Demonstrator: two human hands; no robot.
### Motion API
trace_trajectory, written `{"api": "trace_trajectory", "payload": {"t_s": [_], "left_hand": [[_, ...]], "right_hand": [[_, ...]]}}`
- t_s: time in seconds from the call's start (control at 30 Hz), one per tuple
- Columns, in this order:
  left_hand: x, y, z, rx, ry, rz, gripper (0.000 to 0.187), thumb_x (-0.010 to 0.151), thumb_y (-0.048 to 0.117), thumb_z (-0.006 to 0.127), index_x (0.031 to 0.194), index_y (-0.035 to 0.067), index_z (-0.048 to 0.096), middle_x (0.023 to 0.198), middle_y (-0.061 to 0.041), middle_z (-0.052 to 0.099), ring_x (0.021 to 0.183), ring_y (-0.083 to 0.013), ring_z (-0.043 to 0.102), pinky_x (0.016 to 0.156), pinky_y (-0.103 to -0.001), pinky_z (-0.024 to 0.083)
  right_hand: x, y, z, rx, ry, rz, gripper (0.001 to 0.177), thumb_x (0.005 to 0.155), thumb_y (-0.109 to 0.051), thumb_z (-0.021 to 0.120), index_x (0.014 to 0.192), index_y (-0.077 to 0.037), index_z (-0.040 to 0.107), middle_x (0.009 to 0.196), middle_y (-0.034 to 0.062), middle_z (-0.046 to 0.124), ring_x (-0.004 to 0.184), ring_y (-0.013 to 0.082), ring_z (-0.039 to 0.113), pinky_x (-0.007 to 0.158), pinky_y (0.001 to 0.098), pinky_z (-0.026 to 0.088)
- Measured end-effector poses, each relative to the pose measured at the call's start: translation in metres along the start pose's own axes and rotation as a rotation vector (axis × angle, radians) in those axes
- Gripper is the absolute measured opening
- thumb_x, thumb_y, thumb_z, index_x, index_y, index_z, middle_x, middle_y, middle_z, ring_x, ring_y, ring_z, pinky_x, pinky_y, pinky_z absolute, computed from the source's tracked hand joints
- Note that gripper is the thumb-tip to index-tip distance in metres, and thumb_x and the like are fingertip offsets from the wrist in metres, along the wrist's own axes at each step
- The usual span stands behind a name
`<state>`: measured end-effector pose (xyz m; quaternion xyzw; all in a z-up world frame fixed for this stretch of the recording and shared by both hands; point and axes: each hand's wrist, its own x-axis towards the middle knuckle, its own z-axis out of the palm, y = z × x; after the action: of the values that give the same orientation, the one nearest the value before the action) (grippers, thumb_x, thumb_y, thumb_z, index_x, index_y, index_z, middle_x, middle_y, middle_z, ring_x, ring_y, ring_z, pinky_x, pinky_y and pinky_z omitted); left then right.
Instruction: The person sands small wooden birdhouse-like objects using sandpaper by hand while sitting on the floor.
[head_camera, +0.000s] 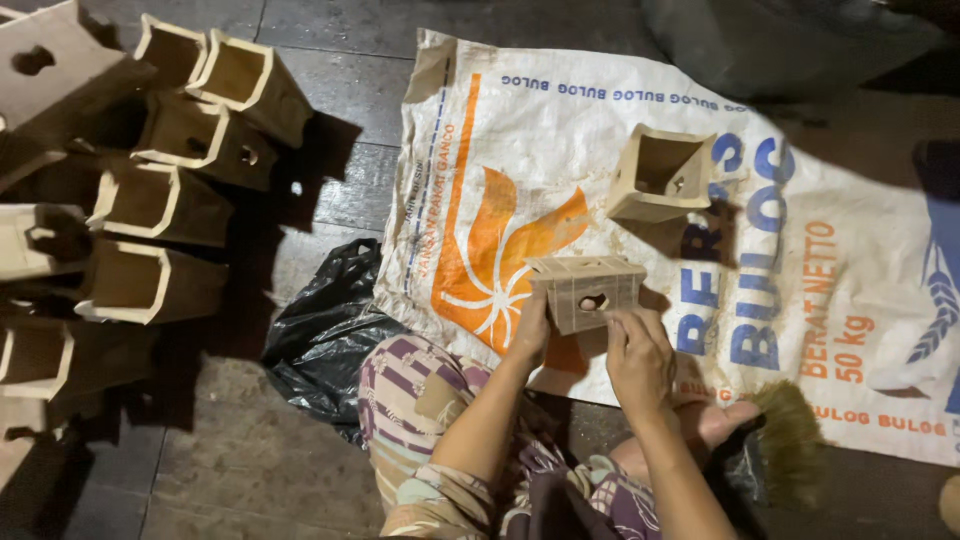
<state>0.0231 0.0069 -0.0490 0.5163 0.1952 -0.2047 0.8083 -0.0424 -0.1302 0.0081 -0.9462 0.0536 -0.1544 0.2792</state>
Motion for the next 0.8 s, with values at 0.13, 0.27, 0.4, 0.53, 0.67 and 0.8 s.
{"api": "trace_trajectory", "payload": {"t_s": [0.13, 0.27, 0.4, 0.53, 0.67, 0.8], "left_hand": [[0.037, -0.051, -0.023, 0.046, 0.009, 0.031, 0.086, 0.108, 0.073, 0.044, 0.139, -0.005, 0.066, 0.131, -0.029, 0.067, 0.118, -0.0399, 0.063, 0.105, -0.057, 0.051], [0.062, -0.094, -0.035, -0.046, -0.016, 0.048, 0.089, 0.108, 0.080, 0.039, 0.133, 0.001, 0.072, 0.120, -0.021, 0.073, 0.107, -0.0326, 0.069, 0.095, -0.051, 0.058], [0.035, -0.049, -0.022, 0.043, -0.010, 0.081, 0.090, 0.111, 0.073, 0.034, 0.133, -0.006, 0.070, 0.125, -0.029, 0.070, 0.113, -0.0368, 0.065, 0.101, -0.056, 0.054], [0.034, -0.053, -0.021, 0.084, 0.000, 0.101, 0.087, 0.113, 0.070, 0.031, 0.131, -0.004, 0.073, 0.121, -0.025, 0.072, 0.111, -0.0342, 0.066, 0.102, -0.053, 0.054], [0.014, -0.028, -0.013, 0.241, -0.017, 0.154, 0.086, 0.115, 0.065, 0.025, 0.125, -0.005, 0.074, 0.120, -0.030, 0.071, 0.115, -0.0431, 0.064, 0.104, -0.060, 0.049], [0.007, -0.018, -0.011, 0.285, -0.012, 0.137, 0.093, 0.112, 0.070, 0.024, 0.120, -0.007, 0.075, 0.117, -0.034, 0.071, 0.113, -0.0478, 0.065, 0.100, -0.064, 0.048]], "right_hand": [[0.015, 0.013, 0.045, -0.014, 0.082, -0.110, 0.013, 0.102, -0.011, 0.069, 0.111, -0.015, 0.078, 0.084, 0.0089, 0.072, 0.084, 0.0324, 0.075, 0.073, 0.0411, 0.060], [0.021, 0.014, 0.058, 0.051, 0.098, -0.181, 0.014, 0.101, -0.007, 0.068, 0.110, -0.013, 0.077, 0.080, 0.0047, 0.076, 0.078, 0.0268, 0.076, 0.071, 0.0388, 0.058], [0.027, -0.004, 0.041, -0.079, 0.052, -0.223, 0.020, 0.094, -0.010, 0.075, 0.113, -0.015, 0.077, 0.085, 0.0060, 0.074, 0.081, 0.0273, 0.075, 0.077, 0.0392, 0.056], [0.028, -0.006, 0.038, -0.081, 0.005, -0.207, 0.018, 0.099, -0.008, 0.070, 0.114, -0.015, 0.077, 0.082, 0.0056, 0.073, 0.078, 0.0279, 0.074, 0.074, 0.0406, 0.054], [0.024, 0.014, 0.048, -0.116, -0.076, -0.204, 0.023, 0.094, -0.012, 0.071, 0.116, -0.018, 0.078, 0.084, 0.0027, 0.075, 0.080, 0.0268, 0.075, 0.072, 0.0403, 0.052], [0.020, -0.011, 0.018, -0.161, -0.186, -0.191, 0.019, 0.097, -0.011, 0.066, 0.111, -0.013, 0.079, 0.079, 0.0072, 0.076, 0.079, 0.0311, 0.076, 0.079, 0.0455, 0.052]]}}
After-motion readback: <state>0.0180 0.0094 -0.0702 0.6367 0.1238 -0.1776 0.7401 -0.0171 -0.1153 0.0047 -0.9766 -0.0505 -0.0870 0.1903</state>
